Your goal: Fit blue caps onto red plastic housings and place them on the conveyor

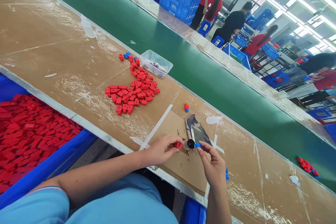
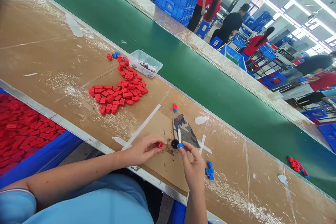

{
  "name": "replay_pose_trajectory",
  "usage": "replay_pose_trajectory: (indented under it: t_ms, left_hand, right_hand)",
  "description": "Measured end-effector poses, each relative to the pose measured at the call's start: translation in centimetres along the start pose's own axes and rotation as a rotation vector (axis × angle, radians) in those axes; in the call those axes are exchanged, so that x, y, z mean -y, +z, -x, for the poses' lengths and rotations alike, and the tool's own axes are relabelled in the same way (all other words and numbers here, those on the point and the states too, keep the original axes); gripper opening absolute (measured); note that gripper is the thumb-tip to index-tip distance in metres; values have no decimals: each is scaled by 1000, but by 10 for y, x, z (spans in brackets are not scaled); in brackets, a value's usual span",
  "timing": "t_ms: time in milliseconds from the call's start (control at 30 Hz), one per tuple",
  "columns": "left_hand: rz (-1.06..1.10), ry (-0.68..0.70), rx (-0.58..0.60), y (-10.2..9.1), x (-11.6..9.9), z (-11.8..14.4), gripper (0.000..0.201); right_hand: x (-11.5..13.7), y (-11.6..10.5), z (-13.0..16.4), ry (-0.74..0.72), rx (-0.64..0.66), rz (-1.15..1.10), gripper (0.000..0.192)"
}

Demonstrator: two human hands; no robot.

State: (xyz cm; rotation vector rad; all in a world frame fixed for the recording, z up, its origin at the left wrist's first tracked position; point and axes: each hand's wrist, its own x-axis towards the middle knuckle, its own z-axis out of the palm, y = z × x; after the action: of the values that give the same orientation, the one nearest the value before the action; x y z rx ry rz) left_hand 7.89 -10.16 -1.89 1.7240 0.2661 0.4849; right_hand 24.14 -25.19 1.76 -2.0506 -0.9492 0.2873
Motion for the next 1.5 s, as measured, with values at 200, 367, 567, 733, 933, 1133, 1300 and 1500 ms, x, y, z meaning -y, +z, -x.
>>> replay_pose_trajectory:
  t_ms: [200,367,567,733,933,1133,1300,1500]
  left_hand:
    - [137,-109,-36,11,6,-1,18]
    - [203,-106,-45,15,13,0,10]
    - [189,-77,-29,14,13,1,12]
    - [121,-67,-14,13,14,3,15]
    - [76,-76,-4,11,9,3,14]
    - [60,-77,1,10,8,3,13]
    - [-35,-51,11,9,7,4,11]
    - [-159,39,43,6,3,9,9]
  right_hand:
    - [2,3,7,116,10,-222,33]
    - [10,7,18,73,28,-235,30]
    - [20,21,29,5,16,-85,28]
    - [24,30,30,-3,40,-62,26]
    - [25,32,30,-19,75,-60,24]
    - [26,33,30,-43,60,-46,23]
    - [24,31,29,-110,61,3,22]
    - [24,27,30,-153,99,-29,17]
